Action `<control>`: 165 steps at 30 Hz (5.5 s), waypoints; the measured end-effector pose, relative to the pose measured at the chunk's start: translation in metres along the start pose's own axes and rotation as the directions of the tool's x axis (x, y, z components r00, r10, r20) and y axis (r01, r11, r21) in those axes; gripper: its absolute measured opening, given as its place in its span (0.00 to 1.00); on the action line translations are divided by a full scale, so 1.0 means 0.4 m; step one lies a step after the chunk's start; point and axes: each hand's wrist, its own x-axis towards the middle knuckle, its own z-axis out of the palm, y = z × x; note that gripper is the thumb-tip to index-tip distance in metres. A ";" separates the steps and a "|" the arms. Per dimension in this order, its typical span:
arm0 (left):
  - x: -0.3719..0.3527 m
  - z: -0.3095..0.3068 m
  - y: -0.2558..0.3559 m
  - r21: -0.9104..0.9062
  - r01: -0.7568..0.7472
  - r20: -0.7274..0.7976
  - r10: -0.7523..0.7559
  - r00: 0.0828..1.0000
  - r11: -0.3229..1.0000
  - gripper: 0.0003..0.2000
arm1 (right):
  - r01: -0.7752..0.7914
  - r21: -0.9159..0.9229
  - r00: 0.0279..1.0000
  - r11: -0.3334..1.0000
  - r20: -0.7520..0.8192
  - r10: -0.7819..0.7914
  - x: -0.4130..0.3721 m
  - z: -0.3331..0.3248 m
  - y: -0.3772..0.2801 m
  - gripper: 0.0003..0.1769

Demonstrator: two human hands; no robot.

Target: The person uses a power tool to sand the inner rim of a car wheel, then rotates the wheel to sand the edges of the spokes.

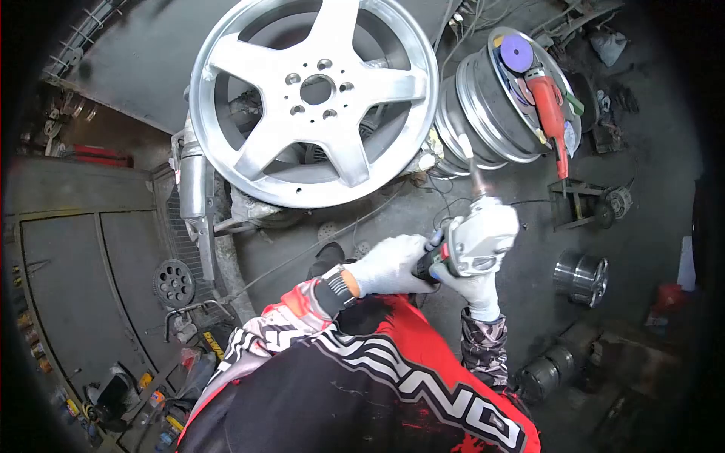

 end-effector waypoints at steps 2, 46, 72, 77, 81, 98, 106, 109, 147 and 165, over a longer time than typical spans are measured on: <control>-0.042 0.001 -0.073 -0.033 -0.029 -0.137 0.025 0.990 0.999 0.26 | -0.074 -0.318 0.994 0.945 0.052 0.095 0.018 -0.010 0.010 0.40; 0.141 0.354 -0.136 -0.560 -0.784 -0.810 -0.379 0.448 0.268 0.46 | 0.681 -0.503 0.504 0.531 0.849 0.157 0.378 -0.251 0.042 0.39; 0.098 0.326 -0.110 -0.388 0.087 -0.889 -0.398 0.225 0.917 0.47 | 0.595 -0.480 0.483 0.645 0.855 0.190 0.393 -0.213 0.071 0.43; 0.088 0.320 -0.106 -0.264 0.178 -0.936 -0.297 0.191 0.948 0.48 | 0.576 -0.489 0.493 0.655 0.847 0.198 0.387 -0.207 0.075 0.42; 0.105 0.326 -0.117 -0.271 0.148 -0.937 -0.296 0.187 0.951 0.48 | 0.557 -0.512 0.505 0.653 0.834 0.223 0.386 -0.210 0.067 0.42; 0.138 0.294 -0.108 -0.374 -0.043 -0.916 -0.362 0.174 0.926 0.39 | 0.548 -0.492 0.500 0.676 0.841 0.207 0.423 -0.240 0.068 0.41; 0.120 0.335 -0.123 -0.475 -0.010 -0.863 -0.463 0.202 0.880 0.40 | 0.503 -0.441 0.450 0.743 0.868 0.210 0.445 -0.231 0.082 0.43; 0.137 0.331 -0.119 -0.241 0.205 -0.950 -0.274 0.149 0.949 0.43 | 0.467 -0.460 0.463 0.755 0.855 0.234 0.454 -0.251 0.076 0.44; 0.101 0.379 -0.116 -0.340 0.186 -0.904 -0.375 0.206 0.922 0.50 | 0.551 -0.439 0.473 0.710 0.865 0.167 0.396 -0.228 0.103 0.42; 0.208 0.391 -0.174 -0.760 -0.385 -0.631 -0.735 0.249 0.523 0.20 | 0.518 -0.493 0.508 0.699 0.835 0.212 0.427 -0.270 0.088 0.44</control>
